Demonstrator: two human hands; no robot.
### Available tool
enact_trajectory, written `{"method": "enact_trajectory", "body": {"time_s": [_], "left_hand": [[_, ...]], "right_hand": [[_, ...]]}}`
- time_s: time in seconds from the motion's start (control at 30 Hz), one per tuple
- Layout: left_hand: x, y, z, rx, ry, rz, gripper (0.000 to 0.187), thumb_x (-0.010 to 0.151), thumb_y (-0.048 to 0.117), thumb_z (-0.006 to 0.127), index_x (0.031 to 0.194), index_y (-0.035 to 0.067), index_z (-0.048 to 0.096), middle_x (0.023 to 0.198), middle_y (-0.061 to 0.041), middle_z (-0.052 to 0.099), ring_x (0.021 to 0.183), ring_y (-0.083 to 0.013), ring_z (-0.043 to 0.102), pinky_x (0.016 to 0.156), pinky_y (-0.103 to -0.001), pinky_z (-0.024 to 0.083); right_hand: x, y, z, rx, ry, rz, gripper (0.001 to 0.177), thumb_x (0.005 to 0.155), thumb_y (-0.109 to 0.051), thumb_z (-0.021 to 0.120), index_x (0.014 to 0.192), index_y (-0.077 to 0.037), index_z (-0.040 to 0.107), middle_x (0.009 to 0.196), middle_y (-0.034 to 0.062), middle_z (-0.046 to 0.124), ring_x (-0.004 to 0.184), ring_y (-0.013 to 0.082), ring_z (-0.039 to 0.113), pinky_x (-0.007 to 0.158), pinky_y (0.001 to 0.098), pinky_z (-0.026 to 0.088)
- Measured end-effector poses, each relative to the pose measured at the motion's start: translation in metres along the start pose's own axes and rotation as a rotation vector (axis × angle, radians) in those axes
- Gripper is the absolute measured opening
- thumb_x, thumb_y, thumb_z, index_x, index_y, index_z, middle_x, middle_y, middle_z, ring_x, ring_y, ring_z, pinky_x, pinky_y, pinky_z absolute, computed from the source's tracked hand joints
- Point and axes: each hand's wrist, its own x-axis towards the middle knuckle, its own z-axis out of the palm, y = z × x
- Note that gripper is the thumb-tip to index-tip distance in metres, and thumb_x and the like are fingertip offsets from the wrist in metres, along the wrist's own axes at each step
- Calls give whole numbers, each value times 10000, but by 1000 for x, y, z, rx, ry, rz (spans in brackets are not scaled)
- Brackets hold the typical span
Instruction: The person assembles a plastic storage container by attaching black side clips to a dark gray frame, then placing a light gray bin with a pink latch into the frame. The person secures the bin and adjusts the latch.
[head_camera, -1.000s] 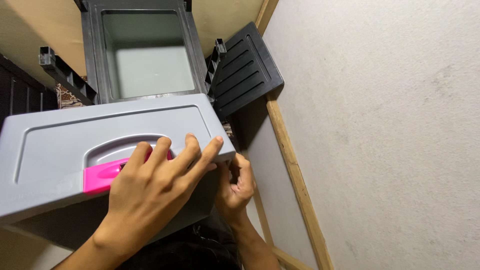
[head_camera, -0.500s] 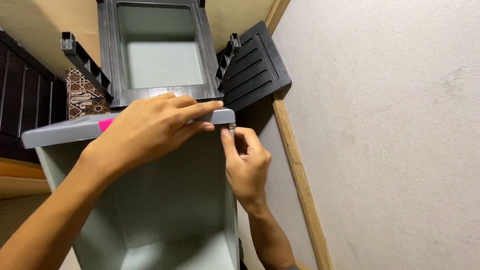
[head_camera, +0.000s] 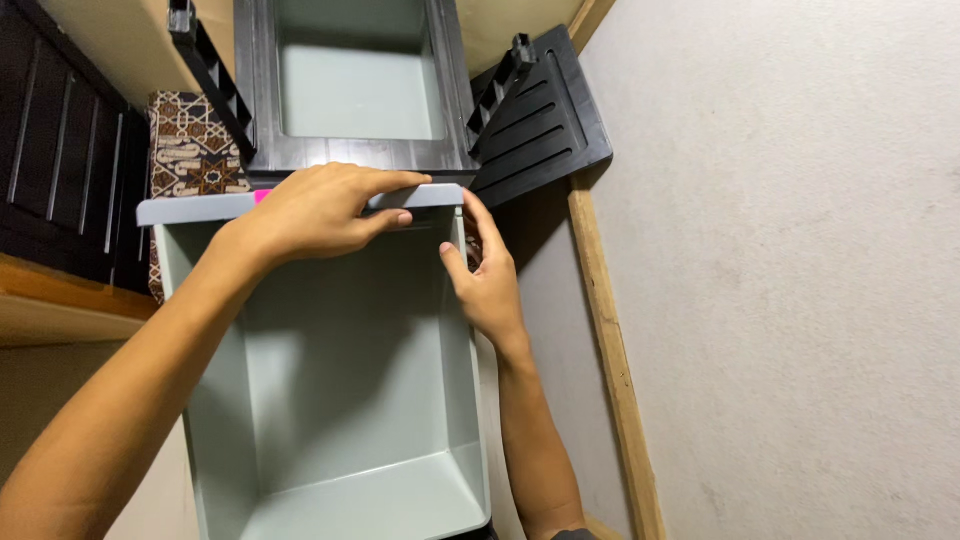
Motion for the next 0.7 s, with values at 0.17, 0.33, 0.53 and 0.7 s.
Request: {"method": "enact_trajectory", "body": {"time_s": [0.17, 0.33, 0.53, 0.7], "left_hand": [[-2, -12, 15, 33, 81, 14, 424, 977, 395, 606, 1379, 262, 631, 1005, -139, 744, 867, -388, 682, 684, -503, 516], [-1, -20, 23, 108, 149, 97, 380, 1009, 362, 595, 1360, 225, 646, 919, -147, 732, 789, -381, 680, 630, -501, 508], [-1, -22, 29, 154, 235, 144, 330, 1013, 331, 616, 1301, 179, 670, 859, -153, 725, 733, -378, 676, 592, -494, 500], [-1, -27, 33, 118, 261, 160, 305, 1016, 321, 613, 1273, 167, 669, 893, -144, 734, 747, -379, 677, 597, -496, 499]], "right_hand": [[-10, 4, 12, -178, 159, 56, 250, 964, -63, 705, 1202, 5, 668, 1126, 108, 705, 1002, 172, 714, 782, 277, 623], [-10, 0, 11, -279, 140, -30, 217, 964, -82, 691, 1167, -6, 708, 1015, 62, 703, 798, 101, 700, 622, 229, 581], [-13, 0, 18, -413, 158, -88, 211, 961, -70, 704, 1166, -18, 718, 984, 52, 702, 760, 92, 666, 576, 224, 533], [-13, 5, 19, -320, 152, -50, 209, 969, -72, 699, 1167, -6, 712, 1009, 60, 704, 818, 103, 696, 657, 232, 567]]}}
